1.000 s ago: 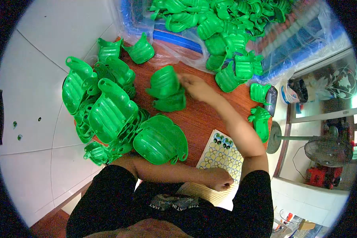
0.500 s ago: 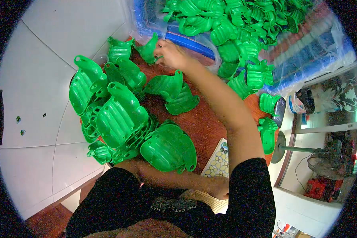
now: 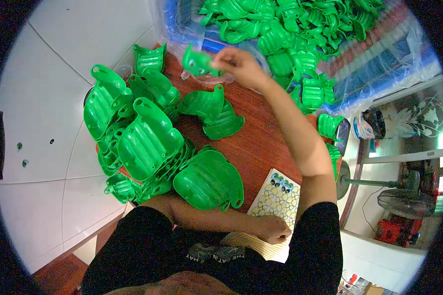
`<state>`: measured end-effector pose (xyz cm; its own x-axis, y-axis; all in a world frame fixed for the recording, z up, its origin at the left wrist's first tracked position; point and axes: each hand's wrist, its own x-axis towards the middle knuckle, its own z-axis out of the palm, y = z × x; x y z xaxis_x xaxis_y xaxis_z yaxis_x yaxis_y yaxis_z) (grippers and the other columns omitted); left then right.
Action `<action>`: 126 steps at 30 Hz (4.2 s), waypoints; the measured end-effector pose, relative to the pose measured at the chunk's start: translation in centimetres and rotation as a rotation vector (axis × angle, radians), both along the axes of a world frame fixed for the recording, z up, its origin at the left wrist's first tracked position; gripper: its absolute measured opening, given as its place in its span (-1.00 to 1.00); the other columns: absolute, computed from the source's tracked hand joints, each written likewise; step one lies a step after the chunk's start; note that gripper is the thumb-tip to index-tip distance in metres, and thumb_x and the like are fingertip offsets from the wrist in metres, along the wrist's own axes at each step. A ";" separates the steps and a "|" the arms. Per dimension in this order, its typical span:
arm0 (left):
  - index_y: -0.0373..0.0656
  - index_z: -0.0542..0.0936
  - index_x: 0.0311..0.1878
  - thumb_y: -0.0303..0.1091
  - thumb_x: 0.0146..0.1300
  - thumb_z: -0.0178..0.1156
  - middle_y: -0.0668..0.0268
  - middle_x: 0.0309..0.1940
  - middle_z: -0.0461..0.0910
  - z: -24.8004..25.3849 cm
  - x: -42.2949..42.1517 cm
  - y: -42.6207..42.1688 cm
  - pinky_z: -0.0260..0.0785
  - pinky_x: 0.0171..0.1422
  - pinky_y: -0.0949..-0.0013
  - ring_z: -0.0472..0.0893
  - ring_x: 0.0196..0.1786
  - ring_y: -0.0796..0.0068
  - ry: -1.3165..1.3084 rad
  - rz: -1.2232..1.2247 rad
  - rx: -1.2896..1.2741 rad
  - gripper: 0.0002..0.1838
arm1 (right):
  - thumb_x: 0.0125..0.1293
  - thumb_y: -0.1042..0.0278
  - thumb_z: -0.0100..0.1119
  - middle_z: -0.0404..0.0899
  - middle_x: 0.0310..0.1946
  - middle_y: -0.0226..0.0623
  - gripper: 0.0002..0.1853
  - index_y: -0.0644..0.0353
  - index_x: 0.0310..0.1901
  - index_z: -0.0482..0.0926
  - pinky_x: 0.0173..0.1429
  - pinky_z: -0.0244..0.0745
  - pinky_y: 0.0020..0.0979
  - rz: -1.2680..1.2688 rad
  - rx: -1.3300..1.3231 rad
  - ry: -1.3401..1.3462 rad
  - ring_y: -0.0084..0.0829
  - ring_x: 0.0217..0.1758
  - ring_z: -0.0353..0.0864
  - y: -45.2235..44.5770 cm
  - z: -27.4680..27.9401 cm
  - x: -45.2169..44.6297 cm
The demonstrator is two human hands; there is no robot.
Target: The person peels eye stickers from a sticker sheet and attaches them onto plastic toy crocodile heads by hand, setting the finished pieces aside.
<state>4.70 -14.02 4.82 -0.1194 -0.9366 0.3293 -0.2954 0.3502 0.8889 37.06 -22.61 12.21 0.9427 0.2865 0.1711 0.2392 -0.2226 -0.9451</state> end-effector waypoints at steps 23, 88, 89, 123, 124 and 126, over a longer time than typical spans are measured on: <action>-0.15 0.51 -0.36 -0.27 0.18 0.12 0.20 -0.35 0.56 -0.2 0.2 0.0 0.34 -0.08 0.06 0.55 -0.16 0.14 -0.151 -0.026 -0.178 -0.84 | -0.03 0.59 0.26 0.50 -0.06 -0.16 -0.71 0.15 -0.19 0.63 0.00 0.46 -0.24 -0.514 -1.178 -0.722 -0.11 0.00 0.50 -14.0 2.3 -13.5; 0.06 0.25 0.33 0.07 0.41 -0.13 0.12 0.17 0.41 2.2 1.4 5.1 0.31 0.29 -0.21 0.47 0.18 0.06 1.866 0.274 0.223 -0.48 | 0.09 0.31 0.30 0.55 -0.39 -0.34 -0.90 0.06 -0.39 0.57 -0.05 0.12 -0.15 -0.965 -1.006 -0.188 -0.27 -0.20 0.51 -4.5 -4.6 -37.2; 0.07 0.24 0.33 0.08 0.40 -0.12 0.12 0.17 0.41 2.4 1.3 5.1 0.32 0.29 -0.20 0.47 0.18 0.04 1.884 0.288 0.227 -0.48 | 0.08 0.31 0.30 0.54 -0.40 -0.34 -0.90 0.06 -0.40 0.57 -0.05 0.12 -0.15 -0.959 -0.997 -0.191 -0.27 -0.20 0.51 -4.6 -4.7 -37.3; 0.04 0.17 0.37 0.14 0.41 -0.19 0.14 0.24 0.37 2.5 1.3 5.0 0.44 0.21 -0.05 0.49 0.12 -0.20 1.836 0.357 0.247 -0.41 | 0.09 0.50 0.40 0.57 -0.32 -0.33 -0.78 0.20 -0.31 0.50 -0.24 0.40 -0.57 -1.042 0.132 -0.010 -0.61 -0.36 0.54 4.9 -0.3 -43.5; 0.04 0.18 0.38 0.13 0.41 -0.19 0.14 0.24 0.37 2.5 1.3 5.0 0.44 0.21 -0.05 0.49 0.12 -0.19 1.838 0.354 0.243 -0.41 | 0.09 0.51 0.40 0.56 -0.32 -0.32 -0.78 0.20 -0.31 0.49 -0.24 0.40 -0.57 -1.046 0.128 -0.017 -0.61 -0.37 0.54 4.9 -0.5 -43.5; 0.05 0.18 0.38 0.13 0.41 -0.18 0.14 0.23 0.38 2.6 1.3 5.0 0.44 0.21 -0.04 0.50 0.12 -0.17 1.843 0.349 0.235 -0.41 | 0.07 0.51 0.41 0.56 -0.33 -0.32 -0.77 0.21 -0.32 0.50 -0.24 0.41 -0.58 -1.031 0.057 -0.034 -0.60 -0.38 0.54 4.8 -1.1 -43.5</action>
